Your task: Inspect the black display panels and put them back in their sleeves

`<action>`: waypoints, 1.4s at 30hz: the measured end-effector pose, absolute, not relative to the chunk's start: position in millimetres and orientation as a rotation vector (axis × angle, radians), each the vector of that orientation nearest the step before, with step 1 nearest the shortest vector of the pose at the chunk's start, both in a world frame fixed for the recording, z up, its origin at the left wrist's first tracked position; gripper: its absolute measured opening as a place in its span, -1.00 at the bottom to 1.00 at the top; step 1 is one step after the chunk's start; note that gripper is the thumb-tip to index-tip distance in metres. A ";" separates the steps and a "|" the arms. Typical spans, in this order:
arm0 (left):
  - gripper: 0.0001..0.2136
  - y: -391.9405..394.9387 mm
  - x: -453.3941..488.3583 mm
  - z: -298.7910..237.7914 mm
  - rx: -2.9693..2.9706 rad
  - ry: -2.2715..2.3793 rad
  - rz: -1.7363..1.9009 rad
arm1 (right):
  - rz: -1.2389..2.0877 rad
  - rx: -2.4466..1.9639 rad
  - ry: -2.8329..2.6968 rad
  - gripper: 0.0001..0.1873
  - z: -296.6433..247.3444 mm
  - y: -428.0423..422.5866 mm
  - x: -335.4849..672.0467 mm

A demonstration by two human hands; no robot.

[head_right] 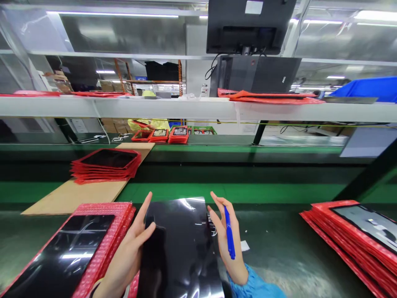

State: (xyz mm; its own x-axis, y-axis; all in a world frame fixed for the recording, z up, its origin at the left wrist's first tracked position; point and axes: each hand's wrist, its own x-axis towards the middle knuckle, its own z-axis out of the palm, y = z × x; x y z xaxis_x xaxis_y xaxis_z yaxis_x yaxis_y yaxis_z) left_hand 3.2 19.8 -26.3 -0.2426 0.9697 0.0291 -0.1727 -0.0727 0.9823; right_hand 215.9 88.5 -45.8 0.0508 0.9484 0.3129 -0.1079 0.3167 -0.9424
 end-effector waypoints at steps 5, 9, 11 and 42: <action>-0.38 25.4 -19.8 -60.8 0.864 1.479 1.409 | 0.940 -1.073 -1.308 -0.59 -106.4 118.5 247.3; -0.39 28.9 -29.6 -90.4 0.858 1.553 1.331 | 1.028 -1.126 -1.416 -0.63 -145.7 136.6 258.5; -0.42 31.4 -30.5 -103.3 0.887 1.563 1.308 | 1.040 -1.146 -1.468 -0.74 -156.4 143.9 257.0; -0.43 -20.1 -60.8 -152.2 0.772 1.462 1.101 | 0.582 -0.899 -2.014 -0.75 -164.8 49.2 221.2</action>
State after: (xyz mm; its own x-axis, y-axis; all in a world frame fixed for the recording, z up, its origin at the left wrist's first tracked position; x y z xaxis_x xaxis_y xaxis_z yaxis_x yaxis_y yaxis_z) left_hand -60.8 -20.1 -152.2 -0.1919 0.9085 -0.3712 -0.1058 0.3569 0.9281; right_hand 221.2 49.2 -164.8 -0.3957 0.7683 0.5031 0.3813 0.6358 -0.6711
